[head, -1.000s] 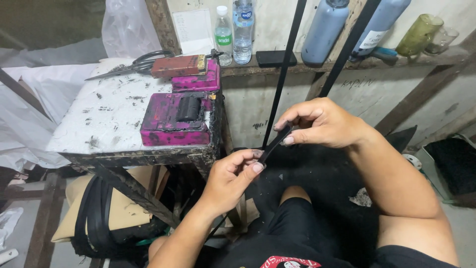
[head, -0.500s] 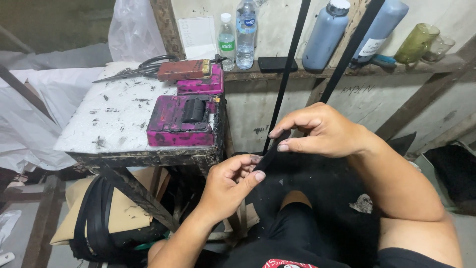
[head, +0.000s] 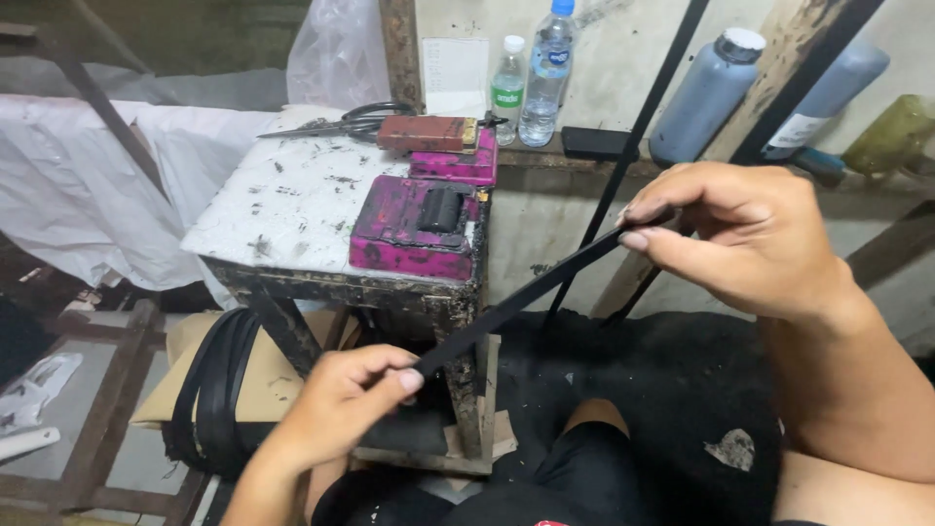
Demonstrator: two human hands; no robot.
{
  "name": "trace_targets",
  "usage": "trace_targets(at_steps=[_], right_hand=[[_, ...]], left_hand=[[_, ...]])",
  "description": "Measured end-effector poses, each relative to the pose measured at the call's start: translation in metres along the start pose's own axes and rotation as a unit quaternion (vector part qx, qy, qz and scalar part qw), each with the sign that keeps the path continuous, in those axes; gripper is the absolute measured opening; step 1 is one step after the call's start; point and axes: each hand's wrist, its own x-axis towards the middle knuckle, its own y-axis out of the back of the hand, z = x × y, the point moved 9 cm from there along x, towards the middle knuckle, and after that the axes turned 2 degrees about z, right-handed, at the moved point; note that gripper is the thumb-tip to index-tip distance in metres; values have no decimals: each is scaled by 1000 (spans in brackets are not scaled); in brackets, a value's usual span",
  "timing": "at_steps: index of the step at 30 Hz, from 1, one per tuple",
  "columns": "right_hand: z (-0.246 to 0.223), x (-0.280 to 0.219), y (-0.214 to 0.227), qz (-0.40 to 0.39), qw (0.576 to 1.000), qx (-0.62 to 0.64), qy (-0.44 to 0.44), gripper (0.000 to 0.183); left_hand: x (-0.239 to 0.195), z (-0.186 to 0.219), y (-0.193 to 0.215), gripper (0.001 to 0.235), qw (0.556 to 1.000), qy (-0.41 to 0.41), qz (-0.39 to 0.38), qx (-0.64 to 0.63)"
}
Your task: Hanging dyed leather strips on a rack to dry and then trimming a strip at a workbench using a hand tool.
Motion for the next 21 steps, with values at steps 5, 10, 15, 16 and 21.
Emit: trace_targets(at_steps=[5,10,15,16,21], right_hand=[[-7,20,-10,21,999,-24,3,14],[-21,57,-47,-10,990,-108,95,23],[-6,98,-93,-41,992,-97,63,13],[-1,106,-102,-44,993,-93,51,7],[23,125,-134,-73,987,-132,50,16]], left_hand=[[-29,25,104,19,980,-52,167,94],[-44,100,170,18,853,-212,254,403],[-21,100,232,14,766,-271,299,500],[-15,99,242,13,741,-276,311,527],[17,75,269,16,738,-263,310,538]])
